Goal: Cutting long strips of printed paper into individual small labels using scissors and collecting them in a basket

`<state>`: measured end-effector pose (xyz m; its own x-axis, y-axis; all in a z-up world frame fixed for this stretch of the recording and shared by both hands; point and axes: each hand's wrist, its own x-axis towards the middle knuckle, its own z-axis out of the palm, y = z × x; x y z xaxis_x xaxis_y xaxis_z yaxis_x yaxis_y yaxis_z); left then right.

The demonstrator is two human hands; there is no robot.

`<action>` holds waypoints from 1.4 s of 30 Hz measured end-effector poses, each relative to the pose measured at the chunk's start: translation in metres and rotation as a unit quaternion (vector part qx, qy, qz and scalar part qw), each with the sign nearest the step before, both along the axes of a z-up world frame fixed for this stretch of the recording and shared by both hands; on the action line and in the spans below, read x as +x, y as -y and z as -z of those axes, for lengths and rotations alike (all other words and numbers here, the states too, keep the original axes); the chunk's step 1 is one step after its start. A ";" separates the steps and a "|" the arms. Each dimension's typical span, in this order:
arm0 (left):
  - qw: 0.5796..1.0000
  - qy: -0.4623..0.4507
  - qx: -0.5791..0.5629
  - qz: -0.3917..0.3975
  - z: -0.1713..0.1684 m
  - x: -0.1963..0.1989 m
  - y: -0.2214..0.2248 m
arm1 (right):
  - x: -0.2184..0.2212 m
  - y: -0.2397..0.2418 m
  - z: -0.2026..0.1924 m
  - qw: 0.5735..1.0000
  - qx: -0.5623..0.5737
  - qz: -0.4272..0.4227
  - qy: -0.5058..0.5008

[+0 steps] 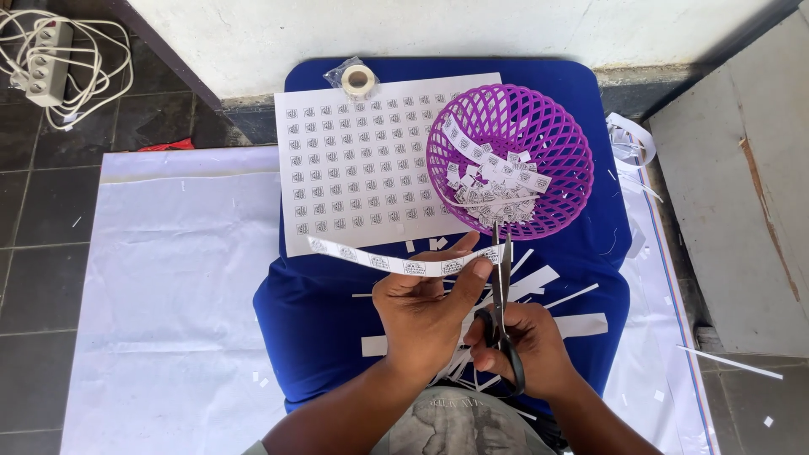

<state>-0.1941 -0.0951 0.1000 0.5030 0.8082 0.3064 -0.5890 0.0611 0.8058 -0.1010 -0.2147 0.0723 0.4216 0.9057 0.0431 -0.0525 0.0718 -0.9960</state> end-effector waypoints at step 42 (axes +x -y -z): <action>0.996 -0.073 0.044 -0.040 -0.017 -0.006 0.005 | 0.002 0.000 -0.003 0.998 0.044 -0.016 0.035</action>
